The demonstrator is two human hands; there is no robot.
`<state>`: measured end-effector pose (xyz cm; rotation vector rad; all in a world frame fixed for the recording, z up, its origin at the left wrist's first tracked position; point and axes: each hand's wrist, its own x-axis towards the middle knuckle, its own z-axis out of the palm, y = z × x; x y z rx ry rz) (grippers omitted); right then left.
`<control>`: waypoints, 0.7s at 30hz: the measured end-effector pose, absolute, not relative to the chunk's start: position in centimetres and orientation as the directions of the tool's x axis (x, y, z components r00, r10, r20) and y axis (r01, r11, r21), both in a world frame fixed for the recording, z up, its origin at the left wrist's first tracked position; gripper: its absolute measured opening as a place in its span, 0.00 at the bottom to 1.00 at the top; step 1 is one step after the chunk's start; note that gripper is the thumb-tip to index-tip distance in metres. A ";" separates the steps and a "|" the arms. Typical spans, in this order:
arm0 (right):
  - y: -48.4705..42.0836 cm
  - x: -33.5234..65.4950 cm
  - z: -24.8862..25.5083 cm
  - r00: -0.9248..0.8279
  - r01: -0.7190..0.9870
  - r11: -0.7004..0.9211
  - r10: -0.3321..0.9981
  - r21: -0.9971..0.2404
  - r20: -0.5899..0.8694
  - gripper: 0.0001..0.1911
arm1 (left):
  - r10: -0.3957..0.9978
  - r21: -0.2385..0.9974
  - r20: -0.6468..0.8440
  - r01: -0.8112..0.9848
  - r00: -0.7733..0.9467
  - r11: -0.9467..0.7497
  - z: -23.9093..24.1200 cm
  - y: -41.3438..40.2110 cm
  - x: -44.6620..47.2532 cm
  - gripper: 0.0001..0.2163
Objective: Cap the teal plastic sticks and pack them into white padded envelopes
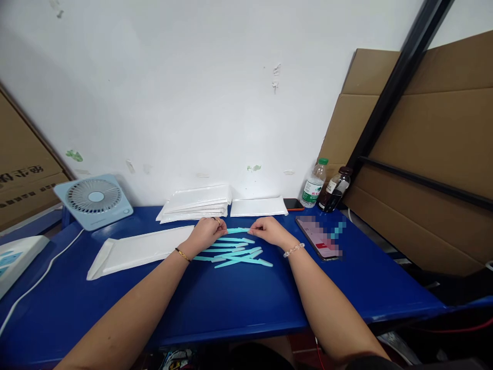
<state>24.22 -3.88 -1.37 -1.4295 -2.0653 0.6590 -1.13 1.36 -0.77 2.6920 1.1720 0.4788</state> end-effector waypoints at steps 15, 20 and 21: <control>-4.1 23.2 -2.5 -0.391 0.777 0.394 0.913 -0.491 0.115 0.07 | 0.673 0.316 0.116 0.615 0.731 -0.723 -1.6 1.4 -1.2 0.07; -4.1 23.8 -2.1 -0.383 0.802 0.387 0.918 -0.454 0.106 0.06 | 0.703 0.281 0.111 0.656 0.702 -0.700 -1.5 1.5 -1.3 0.06; -4.1 24.0 -1.9 -0.369 0.809 0.378 0.923 -0.450 0.111 0.06 | 0.709 0.272 0.111 0.665 0.696 -0.695 -1.4 1.6 -1.4 0.07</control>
